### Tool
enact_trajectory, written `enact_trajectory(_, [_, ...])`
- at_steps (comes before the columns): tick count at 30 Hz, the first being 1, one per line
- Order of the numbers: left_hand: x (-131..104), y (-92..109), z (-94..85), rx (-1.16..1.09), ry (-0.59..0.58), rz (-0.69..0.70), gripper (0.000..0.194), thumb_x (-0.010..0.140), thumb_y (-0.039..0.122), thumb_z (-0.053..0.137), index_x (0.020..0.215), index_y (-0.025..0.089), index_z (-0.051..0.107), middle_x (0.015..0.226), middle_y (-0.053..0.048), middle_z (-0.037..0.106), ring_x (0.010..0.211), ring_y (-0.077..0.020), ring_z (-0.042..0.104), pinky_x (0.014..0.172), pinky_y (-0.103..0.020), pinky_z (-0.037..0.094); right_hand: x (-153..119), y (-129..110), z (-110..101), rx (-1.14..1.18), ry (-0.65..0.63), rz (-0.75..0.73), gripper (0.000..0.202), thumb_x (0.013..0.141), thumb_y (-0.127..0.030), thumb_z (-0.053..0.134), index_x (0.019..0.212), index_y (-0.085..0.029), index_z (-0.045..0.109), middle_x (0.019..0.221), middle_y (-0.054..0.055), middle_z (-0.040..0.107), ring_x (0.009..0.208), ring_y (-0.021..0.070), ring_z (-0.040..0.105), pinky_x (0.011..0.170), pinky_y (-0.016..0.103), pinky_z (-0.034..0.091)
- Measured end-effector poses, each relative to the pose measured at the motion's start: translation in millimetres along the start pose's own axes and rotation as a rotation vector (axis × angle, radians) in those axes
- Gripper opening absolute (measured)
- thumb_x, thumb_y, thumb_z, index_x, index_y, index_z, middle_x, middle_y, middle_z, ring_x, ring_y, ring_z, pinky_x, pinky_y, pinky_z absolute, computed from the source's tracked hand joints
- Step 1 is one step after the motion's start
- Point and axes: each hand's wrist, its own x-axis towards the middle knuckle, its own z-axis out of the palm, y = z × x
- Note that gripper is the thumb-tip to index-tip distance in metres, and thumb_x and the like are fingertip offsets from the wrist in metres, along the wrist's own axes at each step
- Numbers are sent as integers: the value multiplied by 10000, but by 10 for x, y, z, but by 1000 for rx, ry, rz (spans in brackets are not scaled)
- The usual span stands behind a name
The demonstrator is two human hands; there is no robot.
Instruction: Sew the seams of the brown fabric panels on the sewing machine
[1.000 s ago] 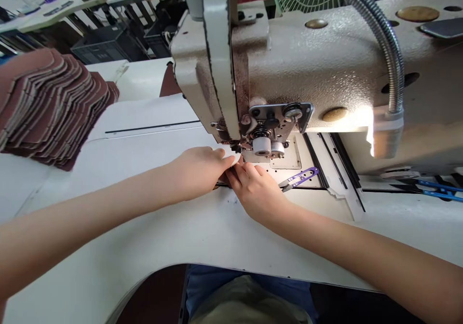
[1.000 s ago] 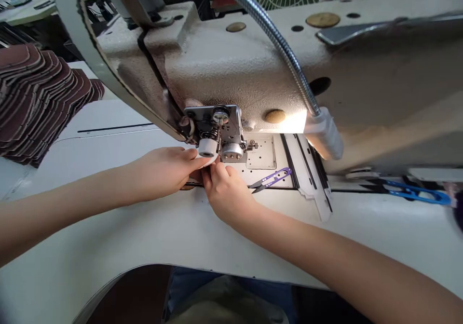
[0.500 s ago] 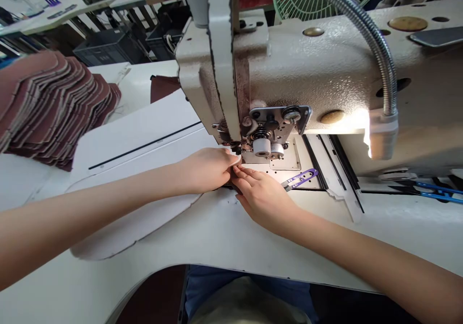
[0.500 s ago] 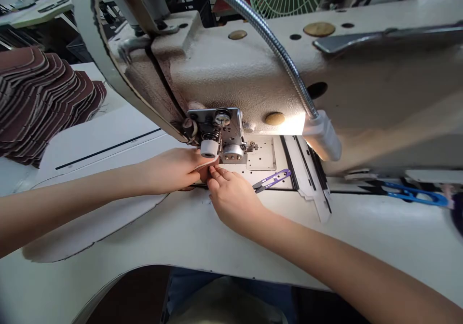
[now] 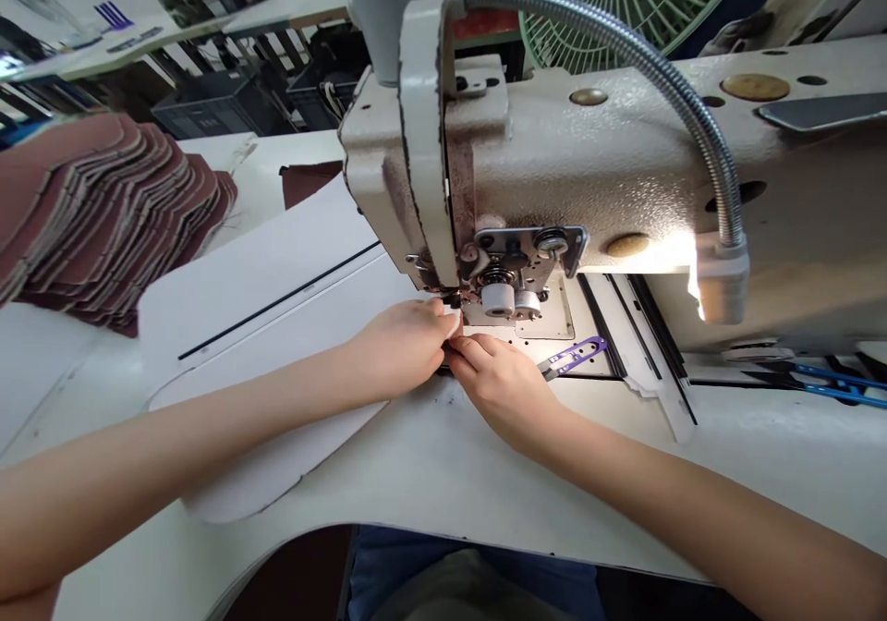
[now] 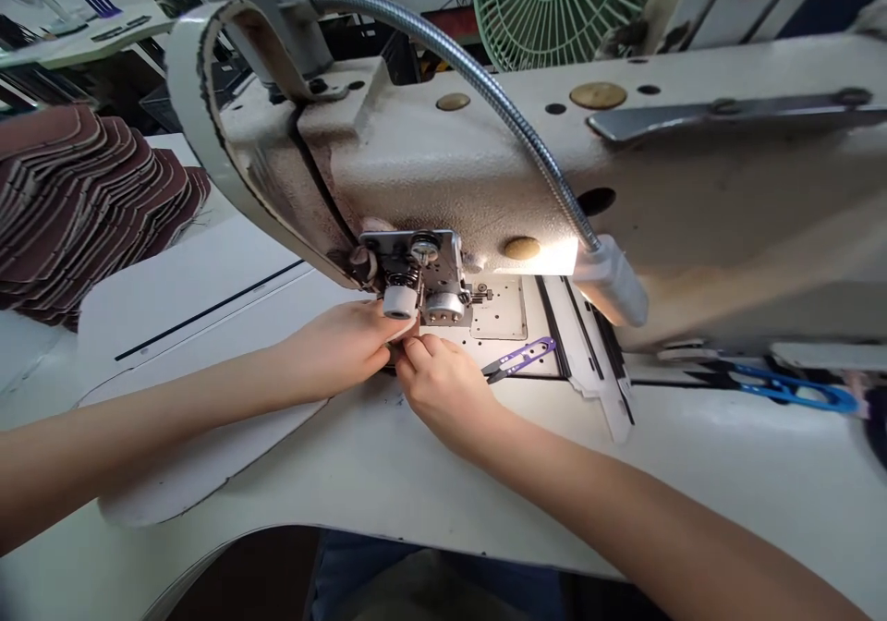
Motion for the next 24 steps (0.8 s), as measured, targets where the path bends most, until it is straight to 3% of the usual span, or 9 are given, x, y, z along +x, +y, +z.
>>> enact_trajectory(7, [48,46,35,7,41,-38,221,843,69,382,950,151,557,937,-95,636,857,-228,614,748,-333,487,78,46,58,25,-15,-9,268,884,-10,426,832,-133,658,858,102,661,783,203,583,738,314,520])
enact_trajectory(12, [-37,33,87,22,83,-32,255,777,34,435,956,160,567,958,-90,591,889,-226,577,727,-320,491,3,52,61,132,7,56,246,890,-26,433,874,-123,658,996,118,669,906,208,585,802,318,491])
enact_trajectory(15, [-91,-34,194,2,223,25,277,756,14,450,937,173,587,912,-67,567,893,-214,559,731,-306,493,-29,46,30,179,17,130,254,884,-31,448,971,-131,664,1073,98,662,989,210,558,788,322,450])
enact_trajectory(19, [-90,-141,409,-70,482,102,177,817,84,484,892,182,612,854,-40,557,866,-200,544,749,-303,490,-14,48,-60,105,-39,240,226,896,-103,503,963,-209,690,926,56,650,819,205,515,696,330,350])
enact_trajectory(24, [-28,-203,572,-117,628,157,155,837,85,492,850,167,622,853,-39,598,832,-191,527,755,-301,483,27,66,-98,19,-96,280,237,921,-136,493,983,-240,697,824,42,593,694,167,433,698,325,272])
